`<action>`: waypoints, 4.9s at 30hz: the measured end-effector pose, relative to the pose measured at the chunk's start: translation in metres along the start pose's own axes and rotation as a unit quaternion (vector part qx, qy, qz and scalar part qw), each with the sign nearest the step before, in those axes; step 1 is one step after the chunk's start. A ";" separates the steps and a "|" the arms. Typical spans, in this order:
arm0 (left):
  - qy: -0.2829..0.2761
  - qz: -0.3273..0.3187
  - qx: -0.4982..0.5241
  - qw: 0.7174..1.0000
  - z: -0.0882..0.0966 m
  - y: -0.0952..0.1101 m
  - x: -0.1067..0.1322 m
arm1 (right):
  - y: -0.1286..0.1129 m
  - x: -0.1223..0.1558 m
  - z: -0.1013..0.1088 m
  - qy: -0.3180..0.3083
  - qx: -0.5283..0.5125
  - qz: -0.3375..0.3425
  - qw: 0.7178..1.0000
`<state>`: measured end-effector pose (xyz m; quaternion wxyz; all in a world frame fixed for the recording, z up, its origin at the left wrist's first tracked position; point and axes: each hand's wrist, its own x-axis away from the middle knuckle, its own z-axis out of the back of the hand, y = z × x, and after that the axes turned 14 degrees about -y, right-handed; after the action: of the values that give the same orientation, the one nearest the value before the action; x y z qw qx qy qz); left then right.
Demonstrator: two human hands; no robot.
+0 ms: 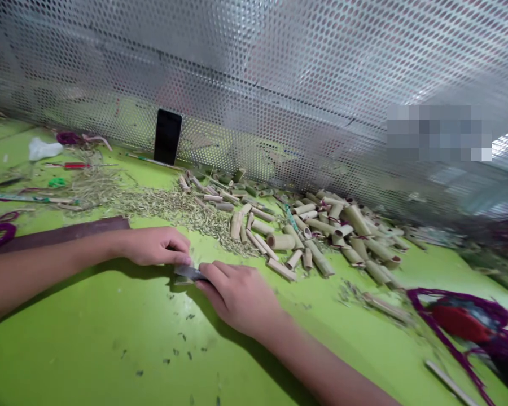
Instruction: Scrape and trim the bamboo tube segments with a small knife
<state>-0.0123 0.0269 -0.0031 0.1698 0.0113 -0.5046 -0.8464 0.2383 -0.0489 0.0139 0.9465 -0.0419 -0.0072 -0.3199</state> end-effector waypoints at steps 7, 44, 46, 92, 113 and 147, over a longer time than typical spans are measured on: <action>0.006 0.017 -0.010 1.000 -0.002 0.003 -0.001 | -0.004 -0.004 0.004 0.007 0.009 -0.004 1.000; 0.010 0.045 0.000 0.999 -0.002 0.007 -0.003 | 0.000 -0.001 0.004 0.016 0.032 0.021 0.999; 0.014 0.043 0.003 0.999 -0.003 0.006 -0.003 | -0.001 -0.001 0.004 0.021 0.038 0.016 0.999; 0.008 0.024 -0.011 1.000 -0.002 0.004 0.001 | -0.002 0.000 0.003 0.026 0.019 0.007 0.999; 0.011 0.023 -0.024 0.999 0.002 0.004 0.004 | -0.005 0.012 0.011 -0.088 -0.034 0.052 0.994; 0.027 0.028 -0.037 0.999 -0.004 0.005 -0.001 | -0.004 0.003 0.006 -0.027 -0.030 -0.019 0.999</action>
<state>-0.0090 0.0215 -0.0009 0.2076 0.0135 -0.4685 -0.8586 0.2384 -0.0532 0.0208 0.9382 -0.0787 -0.0238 -0.3363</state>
